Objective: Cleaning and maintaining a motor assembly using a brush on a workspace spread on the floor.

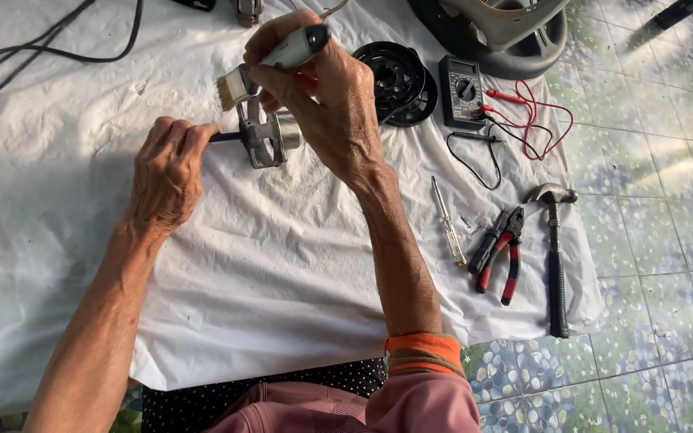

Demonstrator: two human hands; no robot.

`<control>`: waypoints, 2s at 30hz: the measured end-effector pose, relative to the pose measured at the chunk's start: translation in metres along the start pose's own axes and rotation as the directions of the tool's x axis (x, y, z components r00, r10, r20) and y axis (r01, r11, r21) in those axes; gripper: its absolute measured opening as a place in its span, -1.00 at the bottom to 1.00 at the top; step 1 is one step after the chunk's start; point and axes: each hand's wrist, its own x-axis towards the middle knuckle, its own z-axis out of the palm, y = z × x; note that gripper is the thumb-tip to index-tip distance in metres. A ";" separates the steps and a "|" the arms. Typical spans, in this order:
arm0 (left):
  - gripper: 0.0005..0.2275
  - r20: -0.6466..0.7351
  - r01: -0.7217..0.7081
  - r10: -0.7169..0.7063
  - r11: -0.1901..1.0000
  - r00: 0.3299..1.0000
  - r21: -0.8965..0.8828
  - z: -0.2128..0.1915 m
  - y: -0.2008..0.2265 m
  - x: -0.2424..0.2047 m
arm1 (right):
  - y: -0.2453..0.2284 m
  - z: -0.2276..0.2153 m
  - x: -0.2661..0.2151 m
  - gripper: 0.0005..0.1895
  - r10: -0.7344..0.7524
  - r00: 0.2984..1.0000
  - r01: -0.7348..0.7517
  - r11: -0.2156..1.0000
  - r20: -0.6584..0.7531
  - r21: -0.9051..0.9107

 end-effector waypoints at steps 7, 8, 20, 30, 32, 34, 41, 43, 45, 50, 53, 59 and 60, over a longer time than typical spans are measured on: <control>-0.75 -0.030 -0.003 0.002 1.000 1.000 -0.031 -0.005 0.006 0.008 | 0.009 0.001 0.001 -0.88 0.002 0.995 -0.004 1.000 -0.101 -0.015; -0.73 -0.035 -0.011 0.010 0.999 0.999 -0.036 -0.010 0.008 0.009 | 0.011 0.004 0.001 -0.84 -0.011 0.993 0.002 0.997 -0.119 -0.074; -0.84 -0.039 0.053 -0.056 0.995 0.998 -0.089 0.013 0.002 -0.001 | 0.012 0.022 0.000 -0.83 -0.186 0.975 0.161 0.967 -0.118 -0.196; -0.83 -0.090 0.013 -0.030 0.982 0.995 -0.187 -0.001 0.006 0.008 | 0.065 0.004 -0.006 -0.66 -0.136 0.983 0.017 0.726 -0.120 -0.688; -0.87 -0.101 0.027 -0.042 0.989 0.994 -0.146 -0.007 0.010 0.010 | 0.036 0.012 -0.006 -0.80 -0.151 0.986 0.088 0.822 -0.065 -0.563; -0.91 -0.113 0.030 -0.044 0.993 0.993 -0.117 -0.008 0.010 0.011 | 0.024 0.013 -0.006 -0.90 -0.169 0.985 0.144 0.891 -0.019 -0.432; -0.85 -0.085 0.061 -0.063 0.998 0.994 -0.026 0.022 0.002 0.002 | 0.046 -0.017 -0.007 -0.89 -0.240 0.967 0.255 0.937 0.090 -0.237; -0.87 -0.109 0.053 -0.056 0.998 0.992 -0.033 0.018 0.005 0.003 | 0.053 -0.025 -0.011 -0.91 -0.166 0.982 0.186 0.939 0.092 -0.290; -0.87 -0.101 0.048 -0.053 0.997 0.993 -0.056 0.015 0.004 0.005 | 0.064 -0.032 -0.013 -0.80 -0.140 0.989 0.110 0.925 -0.056 -0.363; -0.88 -0.109 0.050 -0.058 0.996 0.992 -0.070 0.015 0.004 0.004 | 0.053 -0.040 -0.012 -0.83 -0.025 0.999 0.031 0.933 0.023 -0.359; -0.90 -0.113 0.050 -0.060 0.994 0.992 -0.094 0.007 0.007 0.006 | 0.059 -0.043 -0.009 -0.80 0.049 0.999 -0.044 0.928 0.005 -0.370; -0.88 -0.122 0.059 -0.072 0.993 0.990 -0.105 -0.003 0.010 0.009 | 0.051 -0.044 -0.011 -0.81 0.037 0.997 -0.005 0.916 0.070 -0.400; -0.87 -0.128 0.060 -0.072 0.994 0.989 -0.096 -0.004 0.011 0.010 | 0.046 -0.042 -0.010 -0.81 0.106 0.993 -0.080 0.930 0.054 -0.359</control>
